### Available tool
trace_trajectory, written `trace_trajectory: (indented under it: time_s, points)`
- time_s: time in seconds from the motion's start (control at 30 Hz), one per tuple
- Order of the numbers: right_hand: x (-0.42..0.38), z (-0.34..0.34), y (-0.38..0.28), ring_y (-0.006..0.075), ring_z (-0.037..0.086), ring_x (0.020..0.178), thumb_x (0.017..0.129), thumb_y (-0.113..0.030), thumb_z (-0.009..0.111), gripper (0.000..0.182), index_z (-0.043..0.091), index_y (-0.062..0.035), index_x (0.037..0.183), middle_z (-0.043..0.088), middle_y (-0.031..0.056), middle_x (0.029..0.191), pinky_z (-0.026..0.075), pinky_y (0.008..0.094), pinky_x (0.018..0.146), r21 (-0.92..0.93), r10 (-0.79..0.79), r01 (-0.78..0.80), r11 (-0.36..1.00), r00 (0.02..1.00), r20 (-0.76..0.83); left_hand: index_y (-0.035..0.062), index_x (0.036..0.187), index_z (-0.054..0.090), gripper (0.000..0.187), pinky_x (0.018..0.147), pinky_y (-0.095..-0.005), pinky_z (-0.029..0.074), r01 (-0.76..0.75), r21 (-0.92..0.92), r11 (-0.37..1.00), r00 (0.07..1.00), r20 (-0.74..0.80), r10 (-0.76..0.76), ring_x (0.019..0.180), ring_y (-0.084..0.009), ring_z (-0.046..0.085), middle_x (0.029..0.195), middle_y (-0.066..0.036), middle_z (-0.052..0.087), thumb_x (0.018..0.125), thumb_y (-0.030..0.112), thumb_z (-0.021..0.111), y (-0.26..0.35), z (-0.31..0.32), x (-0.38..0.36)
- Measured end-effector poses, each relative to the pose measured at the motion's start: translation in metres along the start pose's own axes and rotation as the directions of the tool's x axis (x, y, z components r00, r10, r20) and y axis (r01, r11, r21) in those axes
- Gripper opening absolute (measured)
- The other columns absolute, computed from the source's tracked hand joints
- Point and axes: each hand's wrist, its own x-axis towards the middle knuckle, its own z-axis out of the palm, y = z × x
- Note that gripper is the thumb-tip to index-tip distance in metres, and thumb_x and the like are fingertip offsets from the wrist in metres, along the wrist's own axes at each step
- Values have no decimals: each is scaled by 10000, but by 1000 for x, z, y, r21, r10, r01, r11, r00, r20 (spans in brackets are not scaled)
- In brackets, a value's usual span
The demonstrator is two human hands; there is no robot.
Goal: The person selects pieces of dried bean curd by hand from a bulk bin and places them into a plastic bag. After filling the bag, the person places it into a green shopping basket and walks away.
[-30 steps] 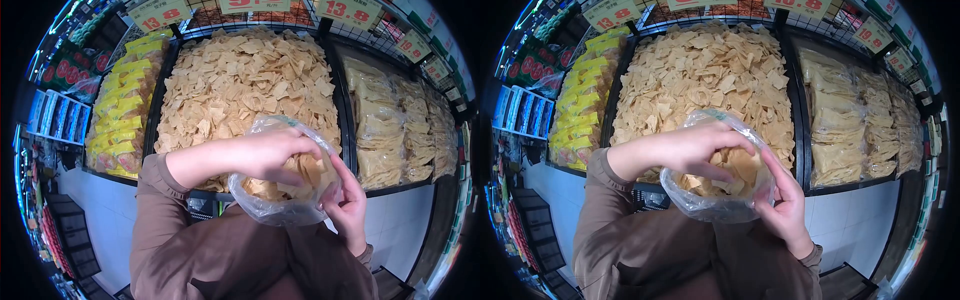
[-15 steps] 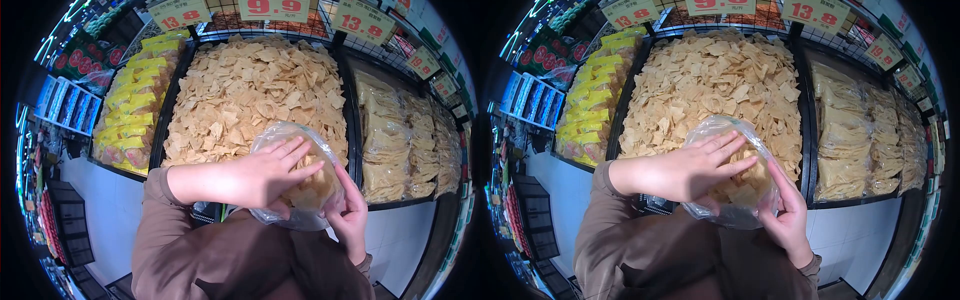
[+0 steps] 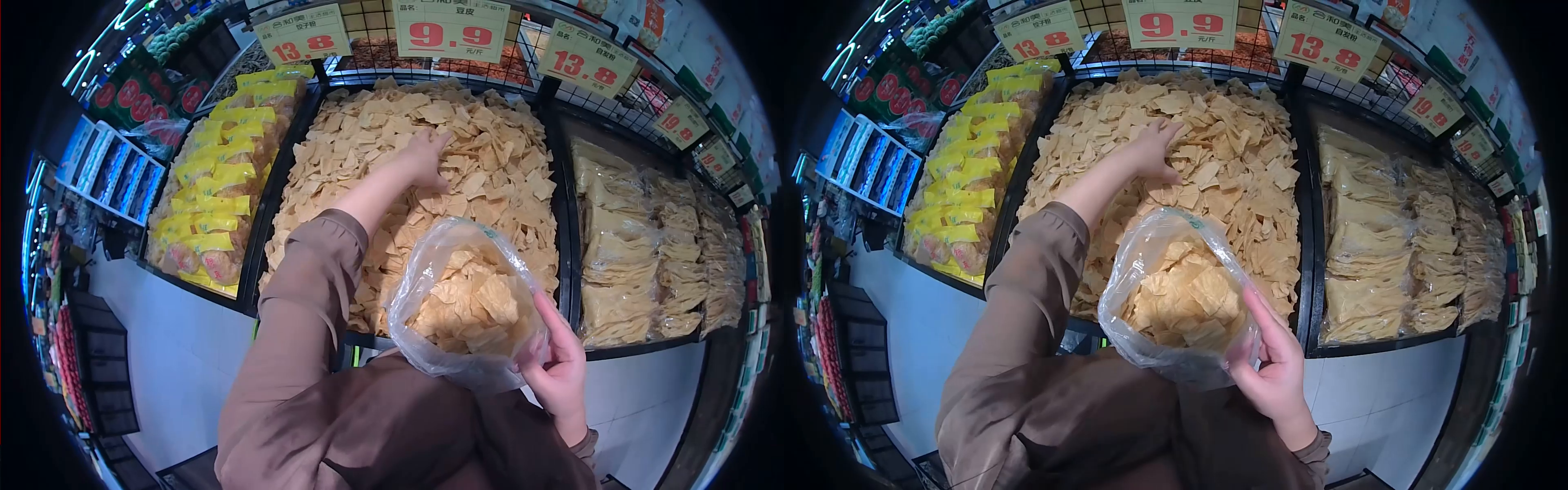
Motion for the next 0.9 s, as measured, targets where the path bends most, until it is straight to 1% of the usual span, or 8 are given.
trace_trajectory:
  time_s: [0.17,0.33,0.47,0.57,0.63,0.73,0.8,0.9]
  points:
    - [-2,-2,-1,100,506,1151,729,169,467,735,342,26,1439,282,138,1528,447,188,816,73,23,-21,997,999,-30,196,1484,238,1129,985,-413,436,-83,-84,993,988,122,93,1191,-387,496,1338,-235,450,572,396,874,10,24,28]
    - [-1,-4,1,87,518,1119,737,170,483,732,342,23,1439,282,135,1528,460,194,802,98,34,-28,995,998,-54,190,1416,405,945,929,-405,466,-122,-181,976,990,50,133,1098,-363,551,1232,-168,531,602,340,861,5,30,35]
    - [4,-6,3,73,530,1083,743,173,496,725,348,21,1436,286,130,1527,467,196,780,65,-20,21,998,1000,-19,159,1354,494,827,927,-383,472,-110,-295,949,983,106,147,1076,-328,575,1195,-166,571,620,306,845,-9,23,33]
    - [6,-7,2,61,549,1014,737,181,494,733,349,17,1436,286,128,1528,468,196,765,76,-36,36,996,999,0,126,1337,512,748,932,-346,470,-82,-503,861,993,31,113,1069,-255,598,1175,-143,609,664,237,820,-27,19,26]
    - [7,-7,2,54,557,973,732,186,491,739,348,15,1437,284,128,1529,468,195,760,93,-36,34,995,999,14,99,1256,574,621,929,-316,458,-134,-762,634,989,-62,135,1074,-212,594,1156,-108,638,683,189,794,-36,12,18]
    - [9,-7,3,46,560,906,724,192,493,753,345,11,1440,280,129,1532,467,195,750,99,-36,34,995,999,14,70,1256,567,582,915,-308,460,-116,-871,477,988,-51,147,1059,-169,584,1124,-69,642,717,142,775,-40,-10,-5]
    - [10,-6,2,51,557,939,724,190,497,754,347,9,1440,276,129,1534,469,198,756,115,-49,46,992,998,27,65,1275,550,584,874,-308,484,-126,-853,506,987,-56,152,1032,-166,602,1132,-61,638,736,127,768,-43,-22,-18]
    - [9,-5,2,53,544,975,724,189,495,752,352,6,1439,278,126,1533,466,195,761,94,-34,33,995,999,7,61,1294,530,600,822,-280,498,4,-902,433,993,54,104,999,-139,608,1120,-43,634,746,115,768,-34,-58,-46]
